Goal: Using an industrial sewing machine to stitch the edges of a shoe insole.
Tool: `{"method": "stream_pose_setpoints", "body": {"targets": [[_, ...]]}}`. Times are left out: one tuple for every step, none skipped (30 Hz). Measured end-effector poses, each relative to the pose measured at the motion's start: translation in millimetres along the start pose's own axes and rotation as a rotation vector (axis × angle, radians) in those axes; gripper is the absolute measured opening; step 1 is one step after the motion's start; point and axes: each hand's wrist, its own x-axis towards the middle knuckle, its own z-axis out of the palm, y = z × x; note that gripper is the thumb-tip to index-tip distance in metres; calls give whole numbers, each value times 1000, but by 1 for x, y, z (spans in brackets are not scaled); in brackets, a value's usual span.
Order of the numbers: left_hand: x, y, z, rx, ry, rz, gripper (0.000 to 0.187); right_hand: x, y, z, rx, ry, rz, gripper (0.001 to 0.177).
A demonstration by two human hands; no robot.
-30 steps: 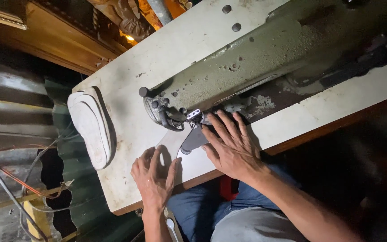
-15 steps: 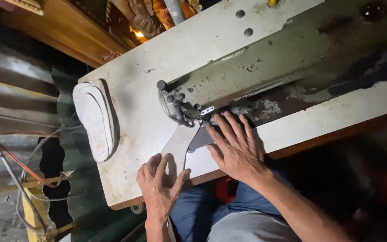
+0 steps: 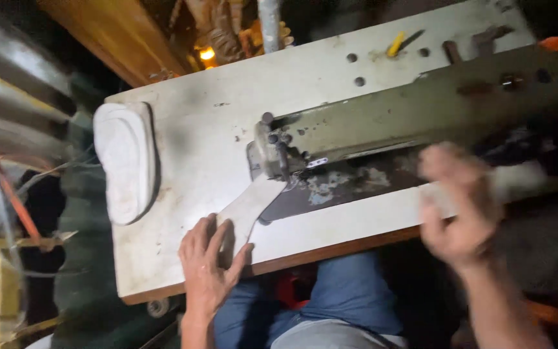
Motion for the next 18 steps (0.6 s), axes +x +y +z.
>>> {"method": "stream_pose_setpoints", "body": {"targets": [[0, -3, 1, -3, 19, 1, 64, 8, 15, -17, -104, 87, -34, 27], [0, -5, 3, -7, 38, 1, 62, 15, 29, -35, -207, 173, -71, 25], [0, -4, 2, -29, 39, 16, 62, 23, 45, -47, -234, 172, -70, 25], [0, -2, 1, -15, 36, -2, 60, 31, 61, -61, -304, 251, -68, 27], [0, -2, -1, 6, 33, -22, 58, 39, 78, -73, -367, 332, -69, 35], [0, 0, 1, -10, 35, -8, 58, 39, 97, -86, -388, 334, -70, 35], [-1, 0, 1, 26, 25, -33, 58, 40, 116, -97, -446, 306, -14, 30], [-2, 0, 1, 62, 14, -57, 57, 42, 135, -108, -504, 280, 42, 27], [-1, 1, 2, 63, 22, -59, 57, 32, 166, -112, -503, 284, 35, 27], [0, 1, 3, 61, 39, -34, 57, 23, 197, -115, -444, 255, 154, 28], [-2, 0, 2, 70, 56, -20, 57, 16, 230, -111, -372, 219, 268, 29], [1, 1, 3, 81, 63, -32, 57, 28, 211, -111, -357, 218, 258, 29], [1, 1, 2, 54, 72, -1, 57, 40, 192, -107, -366, 99, 532, 47], [1, 0, 2, 27, 81, 31, 56, 51, 174, -104, -364, -38, 796, 66], [1, 1, 1, 44, 84, 12, 56, 46, 188, -96, -343, -51, 785, 66], [2, 2, 0, 32, 64, -2, 55, 42, 202, -88, -72, 17, 888, 64], [3, 3, 0, 17, 42, -11, 54, 35, 216, -81, 201, 81, 987, 62], [3, 4, -2, 30, 44, -25, 54, 30, 226, -77, 216, 68, 982, 62]]}}
